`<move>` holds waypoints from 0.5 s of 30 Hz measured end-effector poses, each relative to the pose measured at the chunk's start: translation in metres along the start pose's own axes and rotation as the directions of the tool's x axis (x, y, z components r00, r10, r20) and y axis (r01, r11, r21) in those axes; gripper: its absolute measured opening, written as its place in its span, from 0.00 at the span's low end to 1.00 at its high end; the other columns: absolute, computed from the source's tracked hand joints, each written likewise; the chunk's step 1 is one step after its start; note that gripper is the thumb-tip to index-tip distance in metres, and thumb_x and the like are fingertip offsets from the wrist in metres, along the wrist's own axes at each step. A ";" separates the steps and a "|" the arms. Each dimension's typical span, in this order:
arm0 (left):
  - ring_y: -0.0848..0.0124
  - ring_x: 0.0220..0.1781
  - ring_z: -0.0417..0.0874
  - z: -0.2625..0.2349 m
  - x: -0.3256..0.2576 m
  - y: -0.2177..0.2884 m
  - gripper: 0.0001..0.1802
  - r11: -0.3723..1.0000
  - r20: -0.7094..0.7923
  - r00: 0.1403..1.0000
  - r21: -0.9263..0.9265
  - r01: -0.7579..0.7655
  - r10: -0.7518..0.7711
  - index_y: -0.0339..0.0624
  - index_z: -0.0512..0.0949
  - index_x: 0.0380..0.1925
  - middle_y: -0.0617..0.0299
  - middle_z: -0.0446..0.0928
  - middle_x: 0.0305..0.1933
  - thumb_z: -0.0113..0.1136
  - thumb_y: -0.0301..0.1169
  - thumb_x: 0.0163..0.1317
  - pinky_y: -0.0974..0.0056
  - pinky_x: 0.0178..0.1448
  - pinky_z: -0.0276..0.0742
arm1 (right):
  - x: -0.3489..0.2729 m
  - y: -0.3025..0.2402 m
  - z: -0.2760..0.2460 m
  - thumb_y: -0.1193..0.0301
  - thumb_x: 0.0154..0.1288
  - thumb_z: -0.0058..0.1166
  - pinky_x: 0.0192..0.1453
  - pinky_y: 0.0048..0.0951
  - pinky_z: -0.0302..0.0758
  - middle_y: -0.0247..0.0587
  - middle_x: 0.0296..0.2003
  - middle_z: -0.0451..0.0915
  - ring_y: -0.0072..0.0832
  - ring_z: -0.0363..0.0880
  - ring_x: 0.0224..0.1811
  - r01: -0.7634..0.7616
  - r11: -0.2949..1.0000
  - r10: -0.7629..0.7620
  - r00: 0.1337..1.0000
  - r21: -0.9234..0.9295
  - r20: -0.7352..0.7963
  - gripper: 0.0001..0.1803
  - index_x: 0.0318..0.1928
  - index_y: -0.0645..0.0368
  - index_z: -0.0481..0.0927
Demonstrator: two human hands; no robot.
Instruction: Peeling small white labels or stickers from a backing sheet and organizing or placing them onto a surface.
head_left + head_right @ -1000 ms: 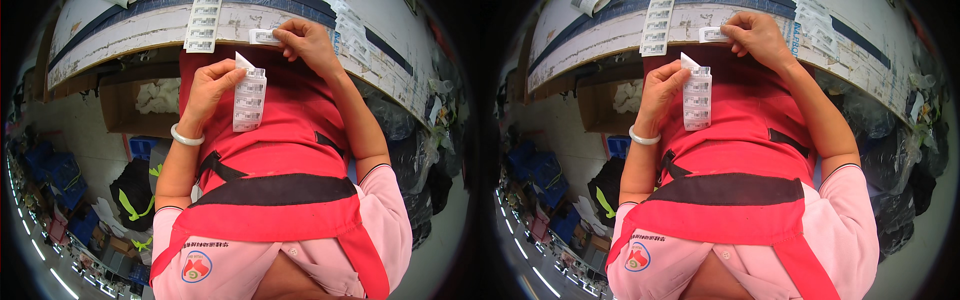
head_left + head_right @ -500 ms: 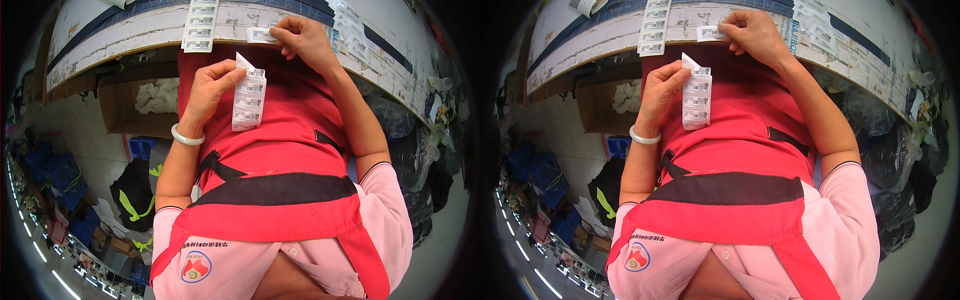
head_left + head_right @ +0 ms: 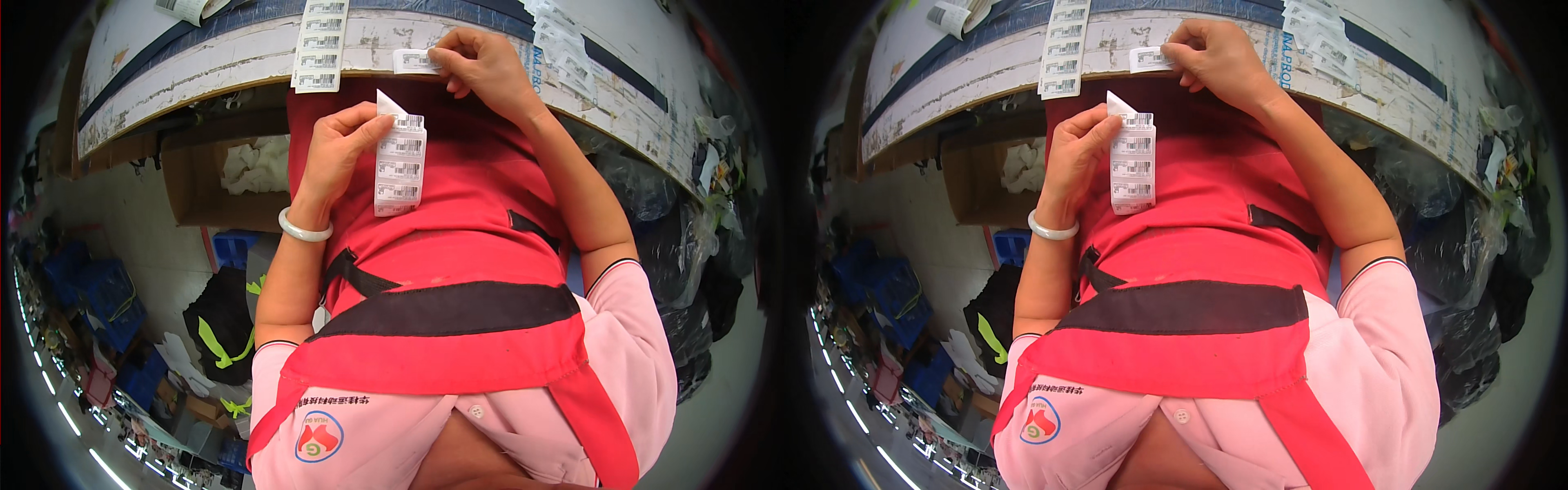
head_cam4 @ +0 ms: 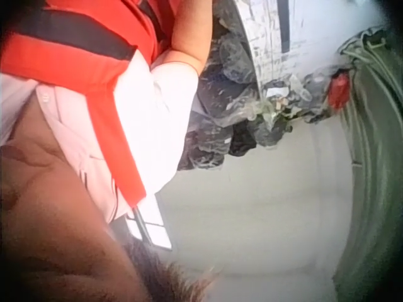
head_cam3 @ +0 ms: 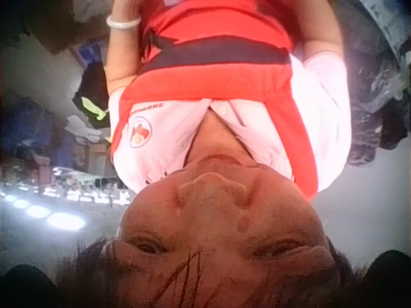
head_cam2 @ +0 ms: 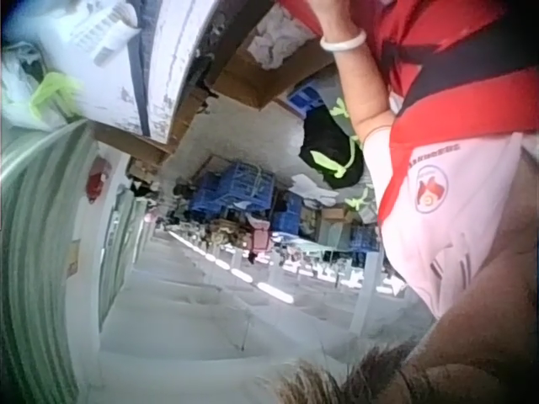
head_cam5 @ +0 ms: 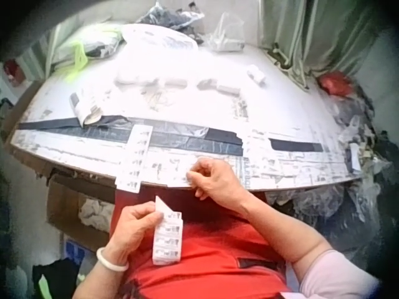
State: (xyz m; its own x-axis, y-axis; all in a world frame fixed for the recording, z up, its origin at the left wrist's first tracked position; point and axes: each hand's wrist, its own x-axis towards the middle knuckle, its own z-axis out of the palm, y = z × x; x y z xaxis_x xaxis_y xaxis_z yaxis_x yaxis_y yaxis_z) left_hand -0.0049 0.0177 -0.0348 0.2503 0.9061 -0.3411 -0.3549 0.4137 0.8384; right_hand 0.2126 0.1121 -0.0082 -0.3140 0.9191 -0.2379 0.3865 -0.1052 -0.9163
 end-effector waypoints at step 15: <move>0.81 0.36 0.76 0.005 0.001 0.007 0.08 0.995 0.026 0.998 -0.085 0.054 -0.052 0.33 0.81 0.39 0.67 0.79 0.35 0.59 0.26 0.65 0.75 0.41 0.71 | -0.060 0.074 -0.147 0.63 0.55 0.67 0.25 0.22 0.70 0.30 0.20 0.78 0.18 0.75 0.20 -0.270 0.915 0.075 0.844 -0.300 -0.531 0.13 0.32 0.58 0.81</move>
State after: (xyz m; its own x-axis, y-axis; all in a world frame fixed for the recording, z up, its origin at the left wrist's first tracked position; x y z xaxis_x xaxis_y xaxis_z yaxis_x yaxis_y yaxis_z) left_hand -0.0028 0.0209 -0.0269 0.2917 0.8809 -0.3728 -0.4158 0.4678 0.7799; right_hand 0.3873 0.1053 -0.0142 0.2245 0.9695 -0.0980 0.6985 -0.2302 -0.6776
